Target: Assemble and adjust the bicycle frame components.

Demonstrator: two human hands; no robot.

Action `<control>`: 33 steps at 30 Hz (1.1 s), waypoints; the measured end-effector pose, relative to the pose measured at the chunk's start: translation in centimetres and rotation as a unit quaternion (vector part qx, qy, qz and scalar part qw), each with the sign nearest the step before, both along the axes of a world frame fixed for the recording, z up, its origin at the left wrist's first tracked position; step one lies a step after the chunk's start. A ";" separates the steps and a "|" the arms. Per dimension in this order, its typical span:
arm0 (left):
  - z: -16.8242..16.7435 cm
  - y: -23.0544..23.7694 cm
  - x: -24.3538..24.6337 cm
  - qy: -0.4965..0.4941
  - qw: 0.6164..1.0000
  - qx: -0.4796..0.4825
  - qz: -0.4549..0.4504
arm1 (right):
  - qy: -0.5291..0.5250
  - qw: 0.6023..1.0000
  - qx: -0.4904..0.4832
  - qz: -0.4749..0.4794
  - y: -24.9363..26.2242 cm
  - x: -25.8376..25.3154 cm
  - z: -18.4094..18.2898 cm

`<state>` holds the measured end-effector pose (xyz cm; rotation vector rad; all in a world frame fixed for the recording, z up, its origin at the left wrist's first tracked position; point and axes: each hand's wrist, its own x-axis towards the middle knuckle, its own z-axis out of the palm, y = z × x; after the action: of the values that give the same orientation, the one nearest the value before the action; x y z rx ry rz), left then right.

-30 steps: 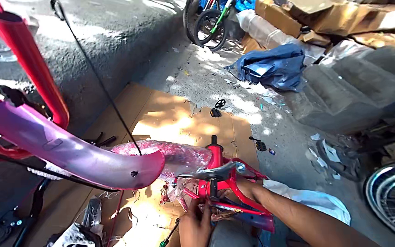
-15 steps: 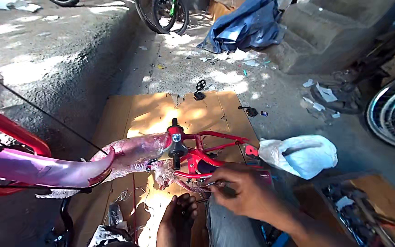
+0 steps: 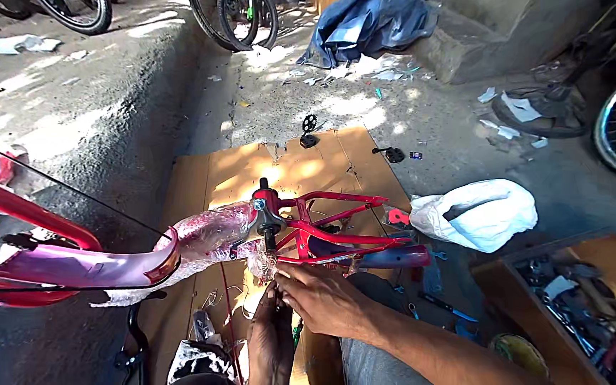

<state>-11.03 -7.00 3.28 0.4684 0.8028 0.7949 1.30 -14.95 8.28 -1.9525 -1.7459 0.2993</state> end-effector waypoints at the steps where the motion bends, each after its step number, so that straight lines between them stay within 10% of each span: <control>1: -1.9 0.8 0.3 0.036 0.999 0.021 0.009 | 0.020 0.999 0.006 -0.025 0.0 0.1 0.2; 5: -11.7 3.0 0.1 0.373 0.916 0.096 -0.112 | 0.098 0.992 -0.046 -0.062 -0.4 0.9 1.0; 11: -21.5 3.7 -2.6 0.653 0.606 0.185 -0.415 | 0.082 0.993 -0.066 -0.052 -1.3 0.9 1.1; 18: -22.5 3.2 -2.7 0.644 0.613 0.265 -0.372 | 0.094 0.988 -0.115 -0.042 -0.6 1.5 0.6; 33: -22.2 -0.8 -3.6 0.661 0.479 0.325 -0.478 | 0.087 0.990 -0.106 -0.018 -0.8 0.8 0.6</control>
<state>-14.60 -7.83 -18.89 2.1725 1.3491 -0.6425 2.10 -15.78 8.85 -2.0340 -1.6201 0.6457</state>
